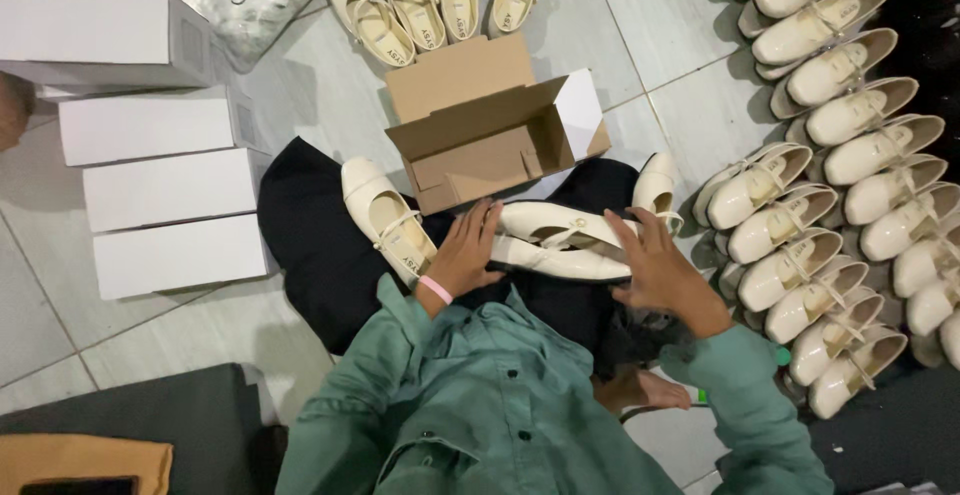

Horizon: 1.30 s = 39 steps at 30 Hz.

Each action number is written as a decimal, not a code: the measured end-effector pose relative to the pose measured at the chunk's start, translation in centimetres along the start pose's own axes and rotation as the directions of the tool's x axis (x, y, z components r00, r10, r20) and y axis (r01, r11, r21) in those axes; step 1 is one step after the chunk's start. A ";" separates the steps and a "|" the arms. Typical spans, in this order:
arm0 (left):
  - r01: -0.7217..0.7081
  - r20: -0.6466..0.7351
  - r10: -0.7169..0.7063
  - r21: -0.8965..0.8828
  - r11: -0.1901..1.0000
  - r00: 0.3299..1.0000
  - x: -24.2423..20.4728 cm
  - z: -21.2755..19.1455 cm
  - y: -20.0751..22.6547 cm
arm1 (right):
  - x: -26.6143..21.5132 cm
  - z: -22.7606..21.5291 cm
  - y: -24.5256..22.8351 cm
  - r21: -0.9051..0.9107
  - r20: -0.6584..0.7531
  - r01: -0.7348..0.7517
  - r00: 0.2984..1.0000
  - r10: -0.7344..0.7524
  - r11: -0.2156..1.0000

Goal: The person sits on the floor and wipes a pair of white shoes with a dark cloth. The person then places the shoes into a white shoebox and closes the lid.

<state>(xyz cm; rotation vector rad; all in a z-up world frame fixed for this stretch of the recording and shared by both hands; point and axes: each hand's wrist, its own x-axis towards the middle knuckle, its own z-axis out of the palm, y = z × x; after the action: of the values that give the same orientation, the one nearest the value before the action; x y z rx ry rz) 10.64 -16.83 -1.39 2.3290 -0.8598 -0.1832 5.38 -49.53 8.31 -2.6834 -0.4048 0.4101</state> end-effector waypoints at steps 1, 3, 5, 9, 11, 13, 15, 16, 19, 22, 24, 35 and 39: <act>-0.036 -0.002 0.036 0.046 0.998 0.999 -0.3 0.1 -0.4 | -0.1 0.3 -0.5 -0.060 -0.011 0.023 1.000 -0.024 0.998; -0.104 -0.007 0.106 0.138 0.985 0.994 -0.7 0.1 -0.8 | -0.4 0.5 -1.2 -0.185 -0.025 0.073 0.997 -0.079 0.980; -0.037 0.048 0.039 -0.043 0.998 0.998 -0.5 0.1 -1.0 | -0.5 0.5 -2.0 -0.213 0.028 0.056 0.998 -0.051 0.975; 0.079 0.139 -0.057 -0.157 0.984 0.989 0.6 0.2 -1.3 | -0.4 0.6 -2.9 -0.010 -0.037 0.014 0.999 -0.014 1.000; 0.096 0.266 -0.088 -0.016 0.995 0.960 0.8 0.4 -2.0 | -0.2 1.0 -3.6 -0.073 -0.062 0.016 0.998 -0.021 0.997; 0.038 0.283 -0.063 0.093 0.995 0.957 0.6 0.7 -2.7 | 0.2 1.6 -4.6 -0.108 -0.096 0.035 0.994 -0.045 0.994; -0.077 0.208 0.039 0.177 0.981 0.977 0.0 1.4 -3.3 | 0.3 2.0 -5.5 -0.110 -0.138 0.063 0.987 -0.078 0.992; -0.055 0.230 0.023 0.134 0.989 0.973 0.0 1.8 -3.6 | 0.3 2.0 -5.7 -0.093 -0.126 0.051 0.990 -0.062 0.994; -0.030 0.245 0.020 0.039 0.999 0.969 0.5 3.1 -4.9 | 0.6 1.9 -5.6 -0.013 -0.095 0.011 0.995 -0.012 1.000; 0.009 0.301 -0.002 -0.023 1.000 0.954 0.6 3.9 -4.9 | 0.0 1.6 -4.9 0.077 -0.084 -0.005 0.996 0.012 0.997; 0.162 0.449 -0.138 -0.015 0.987 0.883 2.1 2.6 -5.7 | 1.7 0.9 -4.1 0.027 -0.166 0.103 0.981 -0.097 0.994; -0.088 0.028 0.088 0.000 0.996 0.996 -0.5 -9.1 0.0 | 2.6 -2.7 -3.6 -0.059 -0.138 0.129 0.981 -0.136 0.990; -0.005 -0.088 0.020 0.169 0.986 0.996 2.7 -13.0 -2.0 | 10.2 -4.1 -2.2 -0.114 -0.242 0.217 0.940 -0.239 0.970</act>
<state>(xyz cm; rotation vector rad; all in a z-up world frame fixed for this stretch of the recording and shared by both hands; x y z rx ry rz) 18.18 -10.58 7.80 2.4668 -0.8747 -0.0002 15.65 -45.52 10.61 -2.6830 -0.6590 -0.0216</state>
